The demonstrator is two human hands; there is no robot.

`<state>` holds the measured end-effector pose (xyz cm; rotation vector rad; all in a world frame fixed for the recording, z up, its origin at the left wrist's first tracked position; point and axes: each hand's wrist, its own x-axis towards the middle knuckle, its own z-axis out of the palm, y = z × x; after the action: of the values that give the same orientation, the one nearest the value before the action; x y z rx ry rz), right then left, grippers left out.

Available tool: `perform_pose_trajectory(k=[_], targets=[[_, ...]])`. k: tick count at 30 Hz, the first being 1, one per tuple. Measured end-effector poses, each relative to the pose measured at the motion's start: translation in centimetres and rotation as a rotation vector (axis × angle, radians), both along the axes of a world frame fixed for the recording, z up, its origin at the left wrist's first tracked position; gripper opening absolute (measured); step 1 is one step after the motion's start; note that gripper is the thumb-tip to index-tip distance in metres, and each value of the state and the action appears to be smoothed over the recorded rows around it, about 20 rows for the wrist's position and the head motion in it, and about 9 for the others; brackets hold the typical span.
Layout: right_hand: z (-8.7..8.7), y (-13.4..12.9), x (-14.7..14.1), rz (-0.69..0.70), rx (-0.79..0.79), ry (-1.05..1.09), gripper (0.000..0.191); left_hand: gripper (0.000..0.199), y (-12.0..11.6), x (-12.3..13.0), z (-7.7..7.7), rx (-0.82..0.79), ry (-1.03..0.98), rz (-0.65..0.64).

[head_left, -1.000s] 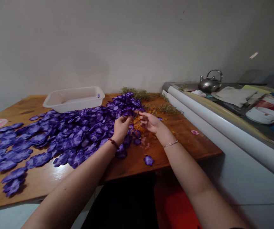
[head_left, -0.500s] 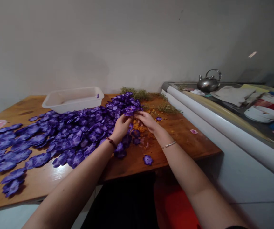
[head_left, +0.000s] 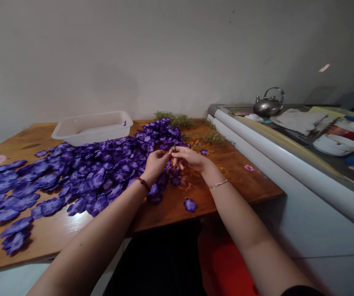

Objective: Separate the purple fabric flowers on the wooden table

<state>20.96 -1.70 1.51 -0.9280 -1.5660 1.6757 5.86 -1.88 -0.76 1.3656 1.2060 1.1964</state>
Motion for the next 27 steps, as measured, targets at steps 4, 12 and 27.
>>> perform_pose_trajectory(k=[4, 12, 27], targets=[[0.3, -0.5, 0.5, 0.04, -0.105, 0.042, 0.013, 0.047, 0.2, 0.1, 0.0, 0.063, 0.012, -0.074], [0.6, 0.3, 0.9, -0.223, -0.302, 0.303, 0.021, 0.02, 0.5, -2.1, 0.2, 0.284, 0.625, 0.063], [-0.4, 0.8, -0.3, -0.553, -0.144, 0.19, 0.005, 0.022, 0.5, -2.1, 0.2, 0.397, 1.053, 0.005]])
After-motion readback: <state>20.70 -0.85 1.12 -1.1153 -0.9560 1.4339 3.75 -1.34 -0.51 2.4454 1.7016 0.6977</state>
